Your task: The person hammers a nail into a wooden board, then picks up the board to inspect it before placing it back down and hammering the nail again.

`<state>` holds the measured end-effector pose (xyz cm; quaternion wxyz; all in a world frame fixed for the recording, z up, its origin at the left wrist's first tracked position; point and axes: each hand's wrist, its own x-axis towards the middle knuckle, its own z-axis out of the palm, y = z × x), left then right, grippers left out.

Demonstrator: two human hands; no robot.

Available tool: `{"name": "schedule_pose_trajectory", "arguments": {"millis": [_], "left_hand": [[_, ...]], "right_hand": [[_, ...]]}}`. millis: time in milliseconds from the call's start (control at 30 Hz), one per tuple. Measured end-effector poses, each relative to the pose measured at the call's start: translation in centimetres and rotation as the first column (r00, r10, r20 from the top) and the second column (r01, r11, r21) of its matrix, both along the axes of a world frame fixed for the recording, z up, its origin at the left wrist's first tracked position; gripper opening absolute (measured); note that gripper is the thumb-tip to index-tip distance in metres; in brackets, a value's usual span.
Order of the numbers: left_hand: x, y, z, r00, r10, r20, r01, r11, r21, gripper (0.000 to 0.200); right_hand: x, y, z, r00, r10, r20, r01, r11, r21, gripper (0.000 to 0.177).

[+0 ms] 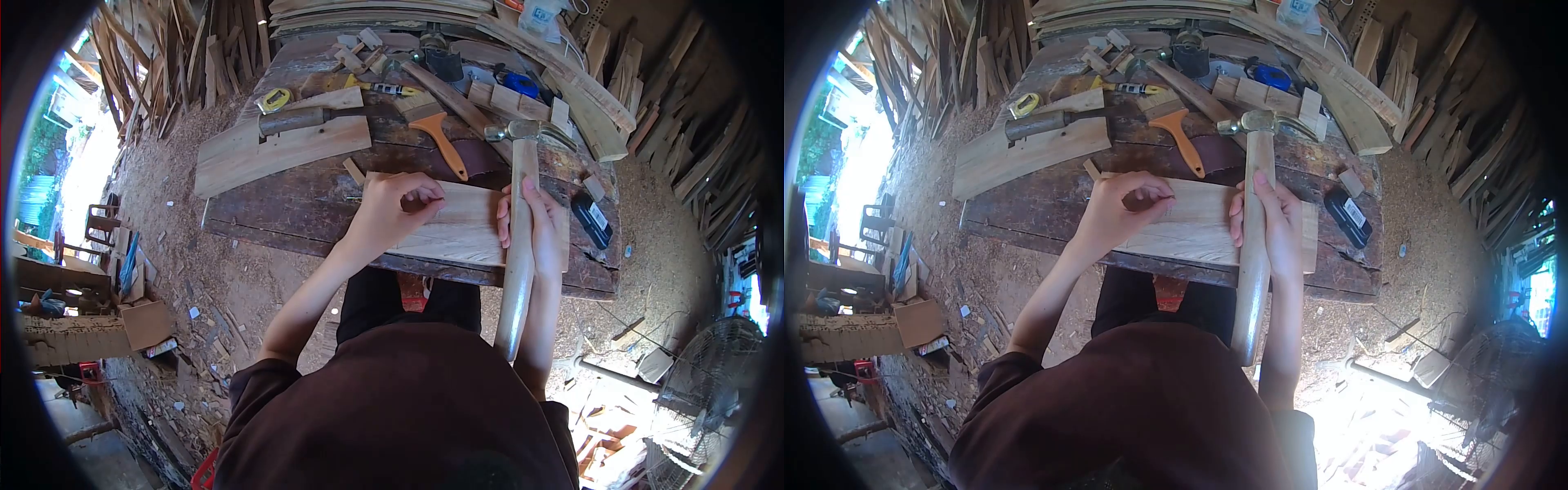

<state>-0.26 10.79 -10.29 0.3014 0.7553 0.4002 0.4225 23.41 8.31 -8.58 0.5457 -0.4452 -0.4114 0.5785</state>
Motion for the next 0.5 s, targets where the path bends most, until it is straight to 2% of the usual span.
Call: {"name": "schedule_pose_trajectory", "arguments": {"millis": [100,167,233,267,333,367,500], "left_hand": [[0.3,-0.1,0.0,0.999,-0.011,0.044,0.011,1.000,-0.001,0.011],[0.2,-0.1,0.1,0.999,-0.026,0.037,0.023,0.996,0.086,0.012],[0.1,-0.2,0.3,0.998,-0.040,0.052,0.036,0.997,0.071,0.016],[0.1,-0.3,0.4,0.996,-0.065,0.066,0.062,0.997,0.052,0.021],[0.2,-0.4,0.6,0.997,-0.040,0.072,0.038,0.999,0.039,0.028],[0.3,-0.5,0.7,0.997,-0.021,0.070,0.019,0.999,0.033,0.034],[0.1,-0.5,0.6,1.000,-0.007,-0.005,0.007,0.999,0.033,0.044]], "right_hand": [[-0.2,-0.4,0.3,0.999,0.007,0.052,-0.008,1.000,0.022,0.037],[-0.4,-1.2,0.8,0.995,0.021,0.097,-0.025,0.999,0.046,0.036],[-0.4,-3.3,2.3,0.962,0.040,0.270,-0.046,0.999,0.016,0.030],[-0.6,-4.3,3.1,0.961,0.047,0.273,-0.052,0.999,0.010,0.030],[-1.2,-6.4,4.7,0.865,0.026,0.502,-0.078,0.994,0.082,0.024],[-1.6,-7.2,5.3,0.831,0.005,0.556,-0.067,0.994,0.091,0.019],[-2.9,-8.3,5.5,0.759,-0.003,0.651,-0.093,0.989,0.114,0.018]]}}
